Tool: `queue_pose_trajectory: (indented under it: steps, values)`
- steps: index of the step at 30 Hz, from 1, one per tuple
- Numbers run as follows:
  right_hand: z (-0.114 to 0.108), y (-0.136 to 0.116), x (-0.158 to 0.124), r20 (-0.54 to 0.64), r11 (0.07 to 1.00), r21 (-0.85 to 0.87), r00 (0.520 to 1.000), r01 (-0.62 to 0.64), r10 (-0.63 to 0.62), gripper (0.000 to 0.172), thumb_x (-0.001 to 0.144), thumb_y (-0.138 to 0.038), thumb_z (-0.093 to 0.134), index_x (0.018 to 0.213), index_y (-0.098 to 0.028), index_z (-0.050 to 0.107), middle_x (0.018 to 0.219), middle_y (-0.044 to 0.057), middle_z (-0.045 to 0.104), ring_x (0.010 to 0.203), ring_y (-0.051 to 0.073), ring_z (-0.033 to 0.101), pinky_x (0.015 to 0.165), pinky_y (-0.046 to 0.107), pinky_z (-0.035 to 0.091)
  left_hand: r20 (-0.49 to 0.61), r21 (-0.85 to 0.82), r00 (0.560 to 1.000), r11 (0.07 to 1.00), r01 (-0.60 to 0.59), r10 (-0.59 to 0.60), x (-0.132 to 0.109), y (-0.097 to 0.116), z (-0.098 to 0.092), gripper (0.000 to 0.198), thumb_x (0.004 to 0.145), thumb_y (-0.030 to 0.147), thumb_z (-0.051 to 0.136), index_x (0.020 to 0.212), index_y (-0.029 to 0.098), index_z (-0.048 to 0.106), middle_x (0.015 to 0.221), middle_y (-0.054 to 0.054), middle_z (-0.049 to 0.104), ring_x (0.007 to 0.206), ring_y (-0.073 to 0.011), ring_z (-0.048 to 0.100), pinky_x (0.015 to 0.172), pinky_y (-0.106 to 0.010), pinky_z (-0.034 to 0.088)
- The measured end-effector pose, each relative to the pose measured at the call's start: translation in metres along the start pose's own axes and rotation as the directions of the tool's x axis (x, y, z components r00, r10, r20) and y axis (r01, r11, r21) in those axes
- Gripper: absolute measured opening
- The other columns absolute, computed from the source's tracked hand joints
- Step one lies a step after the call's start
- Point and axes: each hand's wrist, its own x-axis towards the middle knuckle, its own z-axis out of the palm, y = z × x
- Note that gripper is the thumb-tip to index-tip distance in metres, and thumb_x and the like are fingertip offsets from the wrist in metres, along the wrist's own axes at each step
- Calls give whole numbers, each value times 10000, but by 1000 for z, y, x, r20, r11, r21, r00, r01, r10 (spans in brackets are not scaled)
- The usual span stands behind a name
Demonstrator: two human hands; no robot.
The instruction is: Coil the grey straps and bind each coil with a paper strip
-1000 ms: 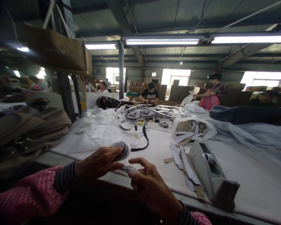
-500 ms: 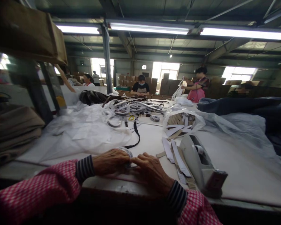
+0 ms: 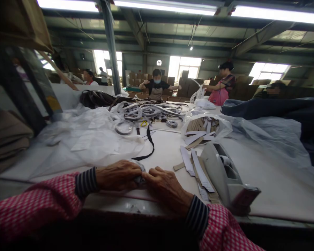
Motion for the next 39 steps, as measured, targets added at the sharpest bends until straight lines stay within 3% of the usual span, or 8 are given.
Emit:
queue_pose_trajectory:
  steps: [8, 12, 15, 20, 26, 29, 35, 39]
  values:
    - [3, 0, 3, 7, 991, 130, 1000, -25, 24, 194, 981, -120, 585, 1123, -223, 667, 998, 32, 666, 949, 190, 581, 756, 277, 444, -68, 63, 989, 989, 136, -131, -9, 17, 17, 73, 953, 152, 585, 983, 163, 651, 970, -81, 698, 858, -236, 635, 761, -331, 448]
    - [6, 9, 5, -35, 962, 263, 996, -74, 86, 410, 879, -66, 619, 1262, -212, 601, 1015, 31, 693, 922, 186, 629, 790, 280, 462, -73, 35, 991, 992, 119, -116, -7, 12, 10, 58, 925, 198, 648, 971, 178, 676, 968, -59, 712, 875, -223, 658, 771, -302, 461]
    - [2, 14, 11, -18, 957, 284, 997, -63, 71, 539, 895, -107, 619, 1407, -228, 501, 1050, 33, 707, 924, 192, 659, 803, 286, 474, -66, 15, 995, 997, 71, -70, -8, 5, 5, 69, 905, 202, 672, 965, 170, 685, 993, -64, 724, 920, -225, 669, 813, -292, 467]
    - [-9, 20, 22, 64, 974, 226, 998, 4, -19, 355, 959, -145, 601, 1298, -252, 611, 1149, 50, 711, 1052, 215, 653, 860, 295, 467, -50, 3, 998, 999, 32, -31, -9, 0, 2, 44, 878, 204, 700, 899, 167, 690, 925, -52, 719, 861, -208, 667, 748, -275, 461]
    - [-5, 18, 24, 75, 997, 65, 996, 52, -57, 235, 1008, -149, 540, 1220, -220, 614, 1038, 42, 694, 946, 207, 614, 763, 291, 442, -62, 68, 993, 993, 100, -96, -5, 11, 1, 132, 897, 102, 598, 982, 131, 694, 989, -111, 705, 899, -254, 620, 801, -366, 458]
    - [-1, 14, 26, 69, 997, 60, 997, 41, -46, 194, 1008, -140, 527, 1169, -189, 623, 1058, 61, 697, 940, 214, 612, 766, 301, 441, -54, 93, 988, 985, 147, -142, -1, 11, -5, 93, 871, 108, 634, 900, 157, 708, 978, -106, 683, 979, -288, 559, 819, -397, 461]
    - [-5, 19, 29, 51, 990, 134, 998, 41, -49, 261, 954, -163, 631, 1214, -191, 621, 1086, 56, 722, 982, 217, 663, 801, 290, 469, -62, 0, 986, 988, 154, -154, -9, 1, -7, 135, 804, 120, 767, 913, 197, 749, 1105, -77, 632, 1089, -247, 519, 928, -329, 493]
    - [-11, 29, 32, 57, 977, 199, 995, 71, -84, 428, 948, -178, 662, 1358, -250, 562, 1205, 47, 700, 1065, 209, 664, 872, 280, 472, -133, -167, 988, 984, 60, -83, -19, -5, -4, 264, 738, 54, 805, 954, 197, 754, 1315, -87, 575, 1268, -273, 463, 1095, -378, 436]
